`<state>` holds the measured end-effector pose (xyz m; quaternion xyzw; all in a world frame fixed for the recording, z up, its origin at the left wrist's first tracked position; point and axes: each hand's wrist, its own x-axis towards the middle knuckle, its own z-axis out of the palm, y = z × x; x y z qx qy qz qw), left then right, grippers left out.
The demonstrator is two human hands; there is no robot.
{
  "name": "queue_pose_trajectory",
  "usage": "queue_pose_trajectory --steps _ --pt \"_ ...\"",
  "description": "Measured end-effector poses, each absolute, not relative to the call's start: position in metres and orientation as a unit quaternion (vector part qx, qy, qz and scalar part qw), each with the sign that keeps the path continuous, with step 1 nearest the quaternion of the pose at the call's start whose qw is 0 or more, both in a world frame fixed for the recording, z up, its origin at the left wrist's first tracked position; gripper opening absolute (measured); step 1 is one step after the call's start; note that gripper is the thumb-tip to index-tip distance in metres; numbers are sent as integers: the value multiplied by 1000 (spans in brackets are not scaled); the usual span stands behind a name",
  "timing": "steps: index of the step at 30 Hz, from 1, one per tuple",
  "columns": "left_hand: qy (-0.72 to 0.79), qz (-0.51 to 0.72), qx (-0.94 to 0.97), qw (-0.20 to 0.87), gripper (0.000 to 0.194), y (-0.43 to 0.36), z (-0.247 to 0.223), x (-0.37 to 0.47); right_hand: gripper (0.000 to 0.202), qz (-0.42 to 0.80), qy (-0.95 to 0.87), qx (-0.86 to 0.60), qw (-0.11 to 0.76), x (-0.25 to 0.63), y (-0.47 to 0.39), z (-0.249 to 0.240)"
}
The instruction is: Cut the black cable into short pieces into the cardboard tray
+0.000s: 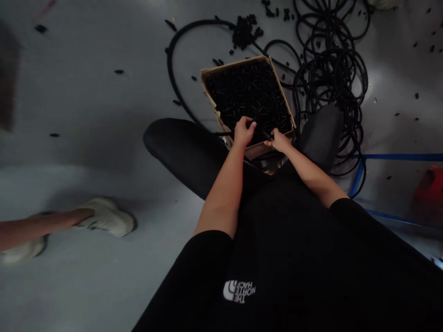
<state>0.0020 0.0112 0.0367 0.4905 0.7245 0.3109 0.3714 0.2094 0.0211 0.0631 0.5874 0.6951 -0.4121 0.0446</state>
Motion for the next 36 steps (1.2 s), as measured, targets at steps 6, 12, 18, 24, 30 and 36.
queue_pose_trajectory --steps 6,12,18,24,30,36 --pt "700 334 488 400 38 13 34 4 56 -358 758 542 62 204 12 80" --pt "690 328 488 423 37 14 35 10 53 -356 748 558 41 202 11 90" --pt "703 327 471 422 50 14 29 1 35 -401 696 596 -17 204 18 83" --pt "682 222 561 414 33 3 37 11 53 -582 528 615 -67 209 26 60" --pt "683 146 594 399 34 0 43 26 59 -624 490 605 -69 208 29 56" --pt "709 29 595 378 48 5 51 25 51 -527 570 630 -36 208 29 60"
